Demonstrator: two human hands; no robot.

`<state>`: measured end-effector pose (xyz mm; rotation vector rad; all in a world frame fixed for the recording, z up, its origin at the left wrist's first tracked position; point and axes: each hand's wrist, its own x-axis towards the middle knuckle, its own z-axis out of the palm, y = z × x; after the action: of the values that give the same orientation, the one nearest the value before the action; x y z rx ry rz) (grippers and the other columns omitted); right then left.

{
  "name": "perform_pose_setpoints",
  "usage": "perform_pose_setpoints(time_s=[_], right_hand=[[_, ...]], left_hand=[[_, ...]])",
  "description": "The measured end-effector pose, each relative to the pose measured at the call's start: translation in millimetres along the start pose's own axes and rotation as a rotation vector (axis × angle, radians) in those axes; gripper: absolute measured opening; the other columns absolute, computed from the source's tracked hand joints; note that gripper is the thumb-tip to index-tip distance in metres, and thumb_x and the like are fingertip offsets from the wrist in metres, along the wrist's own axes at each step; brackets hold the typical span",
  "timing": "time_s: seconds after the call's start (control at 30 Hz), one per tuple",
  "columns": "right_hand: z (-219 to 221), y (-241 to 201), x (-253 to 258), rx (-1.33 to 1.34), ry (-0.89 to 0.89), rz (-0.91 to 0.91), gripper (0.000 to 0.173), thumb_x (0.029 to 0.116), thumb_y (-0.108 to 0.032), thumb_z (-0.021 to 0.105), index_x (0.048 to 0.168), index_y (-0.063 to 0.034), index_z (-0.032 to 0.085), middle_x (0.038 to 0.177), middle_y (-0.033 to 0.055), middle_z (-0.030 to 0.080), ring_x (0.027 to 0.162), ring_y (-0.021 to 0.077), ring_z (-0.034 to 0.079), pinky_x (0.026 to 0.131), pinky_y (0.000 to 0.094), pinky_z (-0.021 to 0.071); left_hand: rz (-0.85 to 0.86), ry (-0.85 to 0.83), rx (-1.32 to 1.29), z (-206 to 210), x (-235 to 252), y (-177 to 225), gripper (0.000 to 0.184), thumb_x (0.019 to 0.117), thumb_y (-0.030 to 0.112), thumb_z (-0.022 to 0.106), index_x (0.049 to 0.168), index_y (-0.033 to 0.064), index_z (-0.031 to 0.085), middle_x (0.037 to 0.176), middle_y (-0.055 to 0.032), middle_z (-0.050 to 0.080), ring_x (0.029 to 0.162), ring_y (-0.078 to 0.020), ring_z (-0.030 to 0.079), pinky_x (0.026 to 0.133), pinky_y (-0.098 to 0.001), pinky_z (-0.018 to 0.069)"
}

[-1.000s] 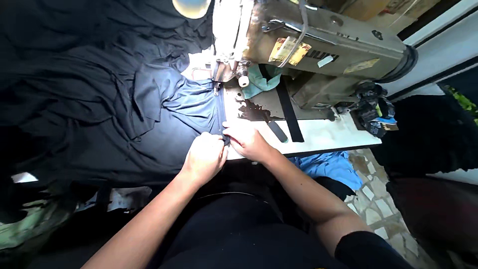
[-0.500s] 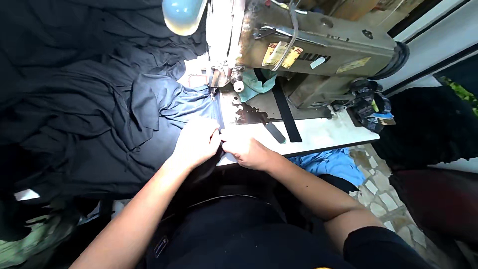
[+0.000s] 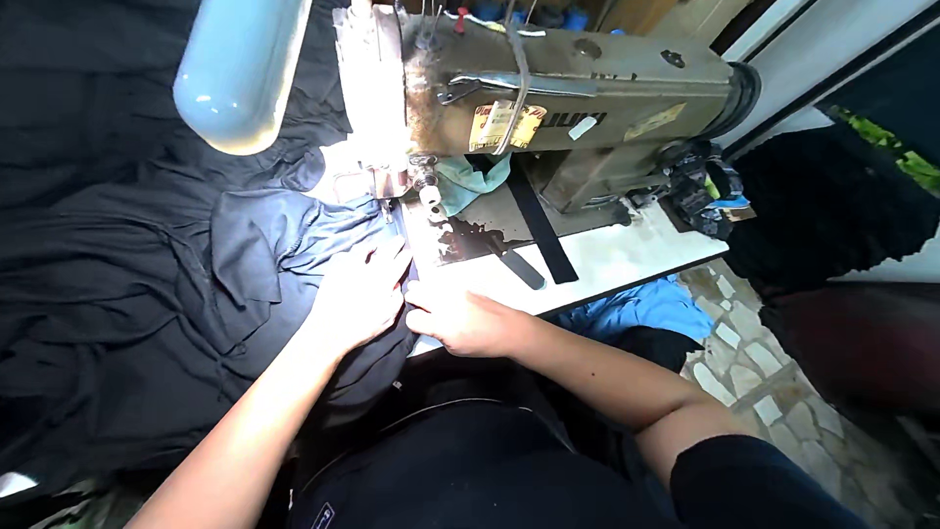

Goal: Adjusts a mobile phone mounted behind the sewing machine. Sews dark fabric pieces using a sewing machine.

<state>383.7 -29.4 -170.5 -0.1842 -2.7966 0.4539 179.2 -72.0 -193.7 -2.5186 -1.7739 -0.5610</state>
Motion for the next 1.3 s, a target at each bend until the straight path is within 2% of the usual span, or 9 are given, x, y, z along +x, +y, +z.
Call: perform_pose_setpoints(time_s=[0.2,0.33,0.43,0.57,0.67,0.8,1.03,1.2,1.3], right_hand=[[2.9,0.7,-2.5,0.014,0.026,0.010,0.017,0.0983,-0.001,0.055,0.093,0.0001,0.071,0.094,0.0186,0.067,0.097,0.0334,0.067,0.079,0.0416,0.0568],[2.2,-0.5,-3.8,0.018,0.022,0.038,0.018,0.0994,-0.002,0.053,0.095,0.0009,0.070,0.097,0.0208,0.069,0.102,0.0360,0.069,0.084,0.0443,0.0580],[2.5,-1.1,-3.5,0.018,0.015,0.054,0.018,0.0994,-0.002,0.052,0.096,0.0010,0.070,0.099,0.0210,0.070,0.105,0.0365,0.069,0.087,0.0452,0.0578],[6.0,-0.5,-2.8,0.008,0.054,0.060,0.017,0.0975,-0.001,0.055,0.096,0.0002,0.072,0.102,0.0222,0.072,0.109,0.0383,0.069,0.091,0.0478,0.0571],[10.0,4.5,-1.1,-0.028,0.114,0.036,0.015,0.0950,0.000,0.057,0.091,-0.0009,0.072,0.097,0.0203,0.070,0.106,0.0364,0.069,0.090,0.0458,0.0568],[7.7,10.5,3.5,-0.060,0.080,0.072,0.014,0.0938,-0.001,0.058,0.091,-0.0015,0.071,0.104,0.0201,0.071,0.110,0.0349,0.068,0.089,0.0441,0.0571],[8.7,25.8,14.7,-0.073,0.072,0.146,0.005,0.0867,-0.002,0.066,0.088,-0.0039,0.070,0.102,0.0162,0.069,0.107,0.0340,0.066,0.091,0.0485,0.0543],[7.7,30.7,21.1,-0.083,0.046,0.191,0.011,0.0866,0.000,0.070,0.097,-0.0031,0.072,0.107,0.0170,0.068,0.113,0.0341,0.063,0.100,0.0481,0.0502],[-8.3,33.4,17.7,0.091,0.061,0.312,0.019,0.0896,0.002,0.068,0.108,0.0015,0.073,0.114,0.0192,0.070,0.117,0.0330,0.063,0.107,0.0469,0.0464]], left_hand=[[0.050,0.060,-0.010,1.6,-6.8,-3.5,0.052,0.0940,0.026,0.041,0.133,0.0014,0.066,0.139,-0.0203,0.063,0.130,-0.0450,0.056,0.097,-0.0654,0.0447],[0.043,0.083,-0.029,7.5,-5.9,-5.4,0.053,0.0933,0.027,0.040,0.130,0.0019,0.068,0.137,-0.0193,0.064,0.132,-0.0437,0.055,0.101,-0.0641,0.0414],[0.100,0.179,-0.052,11.2,-6.5,-10.0,0.044,0.0911,0.025,0.046,0.112,0.0003,0.075,0.118,-0.0224,0.070,0.118,-0.0444,0.063,0.096,-0.0627,0.0457],[0.122,0.202,-0.071,8.0,-4.1,-13.1,0.040,0.0891,0.021,0.049,0.107,0.0008,0.077,0.103,-0.0231,0.067,0.104,-0.0440,0.064,0.089,-0.0616,0.0470],[0.105,0.182,-0.079,6.9,0.1,-16.1,0.040,0.0891,0.020,0.048,0.109,0.0007,0.077,0.102,-0.0230,0.067,0.102,-0.0443,0.063,0.088,-0.0625,0.0461],[0.065,0.135,-0.070,6.1,6.8,-20.5,0.041,0.0900,0.020,0.047,0.112,0.0003,0.076,0.103,-0.0240,0.067,0.104,-0.0459,0.063,0.091,-0.0638,0.0454],[0.050,0.128,-0.067,2.6,24.0,-29.7,0.042,0.0920,0.019,0.046,0.115,-0.0013,0.075,0.102,-0.0263,0.067,0.102,-0.0482,0.064,0.089,-0.0656,0.0455],[-0.019,0.073,-0.040,6.1,28.5,-35.8,0.046,0.0930,0.022,0.045,0.124,0.0006,0.072,0.115,-0.0271,0.065,0.113,-0.0486,0.060,0.095,-0.0666,0.0426],[-0.023,0.074,-0.027,8.1,30.3,-38.2,0.046,0.0918,0.022,0.047,0.123,0.0001,0.071,0.119,-0.0272,0.065,0.117,-0.0487,0.059,0.097,-0.0676,0.0424]])
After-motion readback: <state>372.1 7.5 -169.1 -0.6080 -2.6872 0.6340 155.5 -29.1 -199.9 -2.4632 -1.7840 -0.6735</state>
